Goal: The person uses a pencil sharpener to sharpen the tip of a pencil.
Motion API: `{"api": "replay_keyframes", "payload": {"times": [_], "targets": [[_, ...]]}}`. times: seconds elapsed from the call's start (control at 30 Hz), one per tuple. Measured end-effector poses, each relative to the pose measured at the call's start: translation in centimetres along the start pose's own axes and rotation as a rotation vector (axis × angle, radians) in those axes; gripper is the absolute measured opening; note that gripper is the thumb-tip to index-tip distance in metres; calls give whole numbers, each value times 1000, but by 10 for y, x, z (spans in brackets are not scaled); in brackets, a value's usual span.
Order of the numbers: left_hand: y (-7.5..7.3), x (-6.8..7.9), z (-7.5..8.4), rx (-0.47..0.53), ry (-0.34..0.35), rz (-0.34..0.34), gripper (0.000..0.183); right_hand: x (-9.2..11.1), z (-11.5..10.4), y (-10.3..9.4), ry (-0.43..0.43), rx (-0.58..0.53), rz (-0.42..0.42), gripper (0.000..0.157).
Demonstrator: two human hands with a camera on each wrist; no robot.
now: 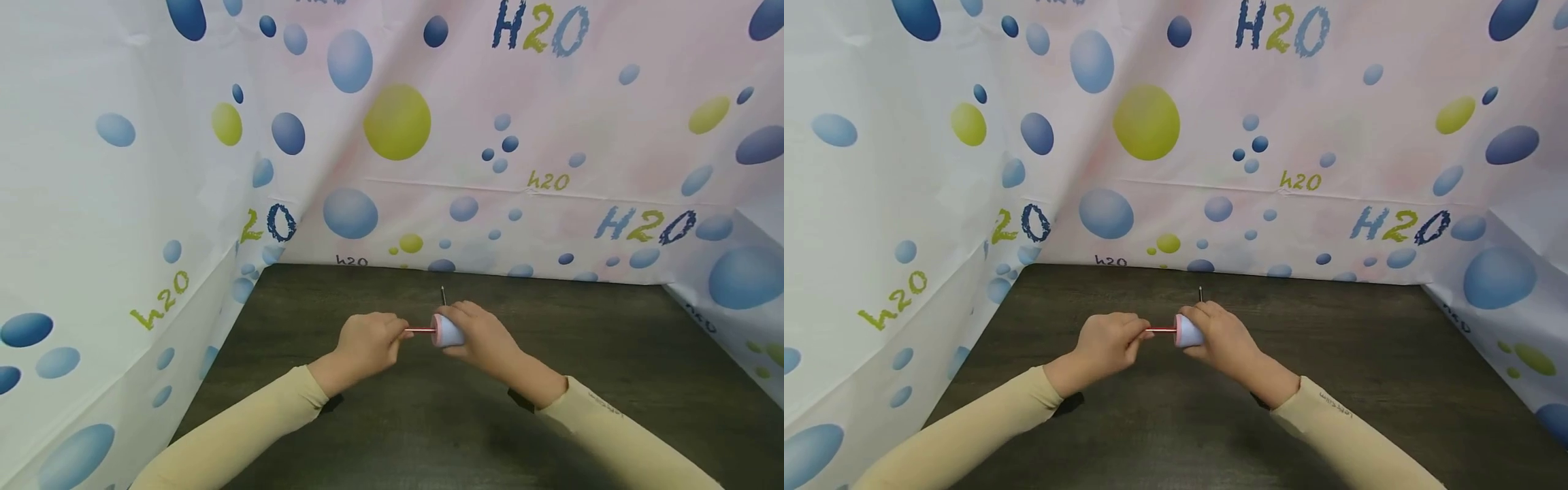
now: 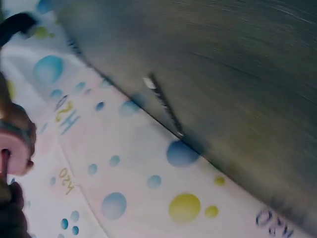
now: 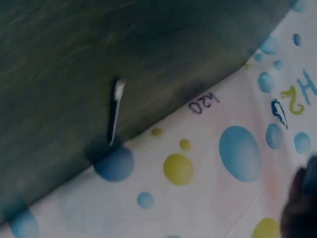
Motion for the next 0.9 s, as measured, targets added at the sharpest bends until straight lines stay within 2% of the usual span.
{"api": "replay_keyframes", "payload": {"times": [0.1,0.17,0.2,0.23,0.27,0.3,0.33,0.4,0.5,0.57,0.63,0.67,0.73,0.8,0.9], "targets": [[5,5,-1,-88,198,105,18,-3,10,0,131,-374,-393,39],[8,6,0,-108,274,140,26,-4,19,1,235,-646,-638,35],[9,5,1,-108,291,146,27,-4,24,2,280,-740,-730,37],[9,5,2,-102,292,143,27,-4,28,2,308,-799,-790,40],[9,3,3,-89,273,130,24,-4,31,1,321,-837,-815,44],[9,2,3,-71,237,108,18,-4,33,0,330,-844,-803,49],[8,1,4,-46,186,76,14,-4,34,-2,307,-817,-746,55],[7,-3,3,36,40,-17,11,-3,32,-6,250,-668,-554,64],[6,-7,-1,265,-251,-196,12,3,24,-14,78,-260,-185,78],[5,-10,-4,439,-437,-277,18,7,18,-16,-60,52,44,82],[4,-12,-6,598,-571,-324,22,12,14,-14,-191,310,239,86],[4,-13,-7,659,-614,-343,23,13,13,-12,-246,393,313,87],[4,-14,-6,751,-661,-371,25,15,13,-7,-299,453,402,87],[6,-13,-4,802,-685,-394,27,15,13,-2,-303,438,450,86],[8,-10,1,782,-670,-382,27,14,13,3,-278,365,488,82]]}}
Point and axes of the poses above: each hand's wrist, its own x-axis away from the middle knuckle, its own y-axis out of the palm, z = x × y, the point moved 2 cm from there along -x, towards the middle knuckle, and after that the axes turned 12 degrees about x, right-handed, at the moved point
